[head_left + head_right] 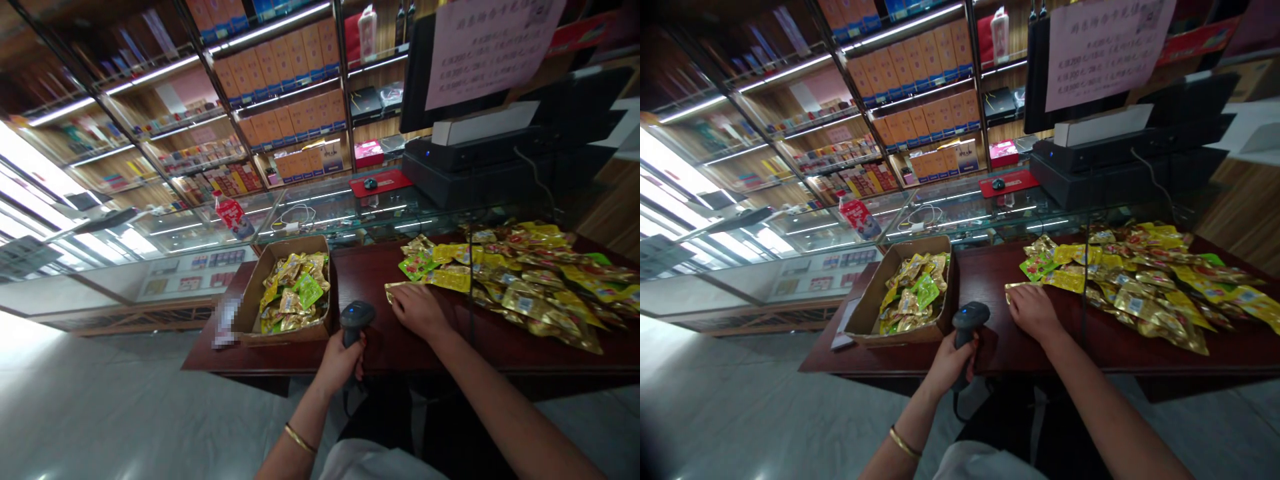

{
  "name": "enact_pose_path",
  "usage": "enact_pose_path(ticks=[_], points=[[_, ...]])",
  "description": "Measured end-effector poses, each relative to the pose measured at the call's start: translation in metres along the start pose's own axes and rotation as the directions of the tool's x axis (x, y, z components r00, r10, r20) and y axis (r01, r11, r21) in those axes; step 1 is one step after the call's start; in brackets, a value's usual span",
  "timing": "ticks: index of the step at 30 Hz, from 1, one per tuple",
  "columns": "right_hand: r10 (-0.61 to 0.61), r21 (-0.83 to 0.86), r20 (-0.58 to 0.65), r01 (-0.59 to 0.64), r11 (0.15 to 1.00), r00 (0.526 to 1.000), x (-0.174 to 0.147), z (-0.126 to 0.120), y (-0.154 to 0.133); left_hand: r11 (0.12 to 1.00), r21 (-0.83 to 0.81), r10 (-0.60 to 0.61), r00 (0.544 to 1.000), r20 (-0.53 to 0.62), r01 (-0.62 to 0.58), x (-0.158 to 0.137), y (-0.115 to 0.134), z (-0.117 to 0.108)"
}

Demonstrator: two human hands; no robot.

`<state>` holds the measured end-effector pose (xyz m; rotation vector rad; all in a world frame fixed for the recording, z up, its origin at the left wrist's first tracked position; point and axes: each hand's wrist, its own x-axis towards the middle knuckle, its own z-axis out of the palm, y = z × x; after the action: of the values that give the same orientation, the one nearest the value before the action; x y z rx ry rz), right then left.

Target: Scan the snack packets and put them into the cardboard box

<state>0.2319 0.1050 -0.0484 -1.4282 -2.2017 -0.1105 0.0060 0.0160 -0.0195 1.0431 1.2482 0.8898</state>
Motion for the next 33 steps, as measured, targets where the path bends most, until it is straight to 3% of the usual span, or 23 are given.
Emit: enact_pose_path(ticks=[5,8,12,22,29,33], points=[[0.198,-0.074,-0.119,-0.207,0.975,0.973,-0.0017,-0.0039,0.0010,1.000,-0.009,0.004,1.000,0.004,-0.004,0.0000,0.0000,-0.0002],[0.252,-0.104,-0.080,-0.260,0.960,0.964,-0.0032,-0.0036,0.0025,1.000,-0.009,0.005,1.000,0.006,-0.005,0.0014,-0.0014,-0.0011],[0.198,-0.036,-0.011,-0.198,0.979,0.980,-0.0028,-0.0046,0.0006,1.000,-0.005,0.007,1.000,0.024,-0.007,0.0026,-0.0016,-0.0018],[0.059,0.107,-0.028,-0.056,0.993,0.998,-0.0018,-0.0017,0.0009,1.000,-0.001,-0.005,1.000,0.015,0.005,0.0011,0.0017,-0.0007],[0.148,0.201,-0.015,-0.142,0.969,0.989,-0.0010,-0.0028,0.0003,1.000,-0.014,0.024,1.000,0.014,-0.023,0.0002,0.0008,-0.0021],[0.069,0.260,-0.043,-0.056,0.964,0.997,-0.0012,-0.0031,0.0005,0.999,-0.023,0.031,0.999,0.018,-0.031,-0.0004,0.0026,-0.0025]])
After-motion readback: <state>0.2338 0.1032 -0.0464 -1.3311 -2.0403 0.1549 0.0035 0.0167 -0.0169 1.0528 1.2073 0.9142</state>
